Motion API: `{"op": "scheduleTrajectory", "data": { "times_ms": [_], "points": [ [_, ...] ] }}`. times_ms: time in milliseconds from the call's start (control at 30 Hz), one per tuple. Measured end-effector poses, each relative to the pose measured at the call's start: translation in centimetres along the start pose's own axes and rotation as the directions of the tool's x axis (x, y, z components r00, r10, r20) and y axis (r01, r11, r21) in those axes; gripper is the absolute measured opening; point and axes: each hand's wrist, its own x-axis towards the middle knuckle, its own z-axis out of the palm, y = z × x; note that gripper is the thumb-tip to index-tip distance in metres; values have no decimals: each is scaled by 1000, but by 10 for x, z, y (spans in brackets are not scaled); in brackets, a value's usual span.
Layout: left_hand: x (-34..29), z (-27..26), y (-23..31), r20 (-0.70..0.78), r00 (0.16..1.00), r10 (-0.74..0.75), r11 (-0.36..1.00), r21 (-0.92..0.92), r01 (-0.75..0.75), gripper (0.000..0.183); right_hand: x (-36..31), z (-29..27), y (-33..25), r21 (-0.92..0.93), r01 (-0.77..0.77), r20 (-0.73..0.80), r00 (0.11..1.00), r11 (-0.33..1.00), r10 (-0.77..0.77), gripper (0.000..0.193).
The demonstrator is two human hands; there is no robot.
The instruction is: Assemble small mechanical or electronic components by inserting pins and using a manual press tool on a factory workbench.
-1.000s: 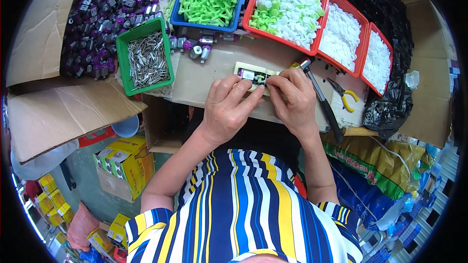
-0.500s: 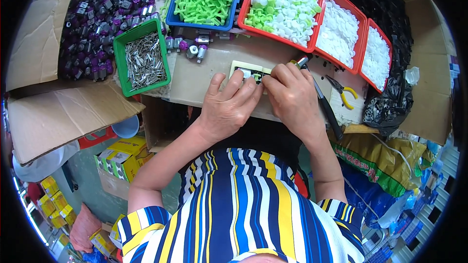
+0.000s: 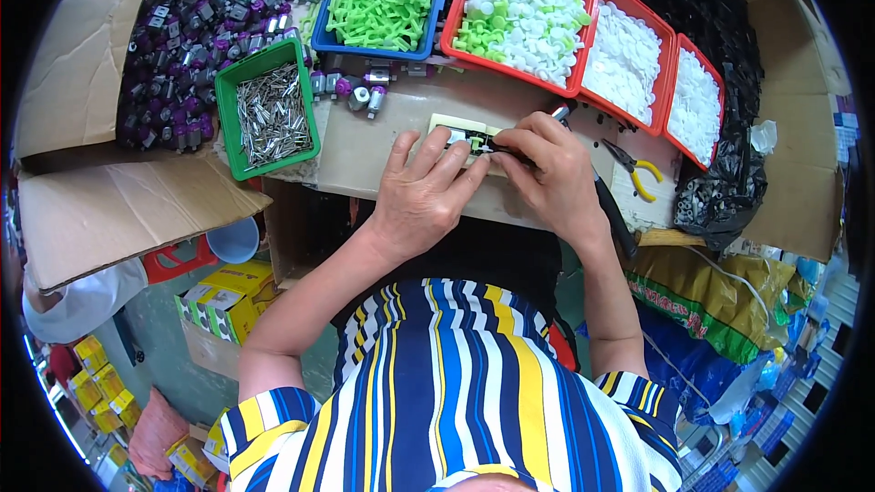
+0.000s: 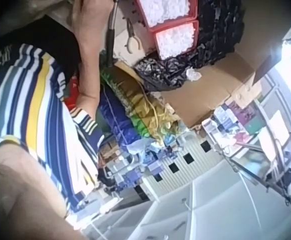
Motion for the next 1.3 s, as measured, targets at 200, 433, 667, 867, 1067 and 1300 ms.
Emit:
{"op": "scheduleTrajectory", "data": {
  "times_ms": [200,433,667,867,1067,1300],
  "points": [
    [2,2,0,-16,999,30,999,28,-29,26,2,3,0,-21,5,-47,999,1000,-6,19],
    [9,1,2,-2,997,80,994,78,-79,24,2,-6,-11,-333,143,134,986,932,-103,22],
    [6,1,-2,-1,998,61,997,55,-61,27,8,-9,-12,-413,238,300,947,879,-116,24],
    [8,-8,1,1,999,39,998,-54,-39,30,-10,-21,3,-135,108,12,994,985,-108,21],
    [6,-53,-34,-119,975,-187,982,0,188,28,-30,-97,50,-229,-246,-320,933,942,165,14],
    [-8,-75,-92,-141,889,-436,863,214,457,22,-36,-143,127,-492,-423,-416,882,761,222,15]
  ]
}}
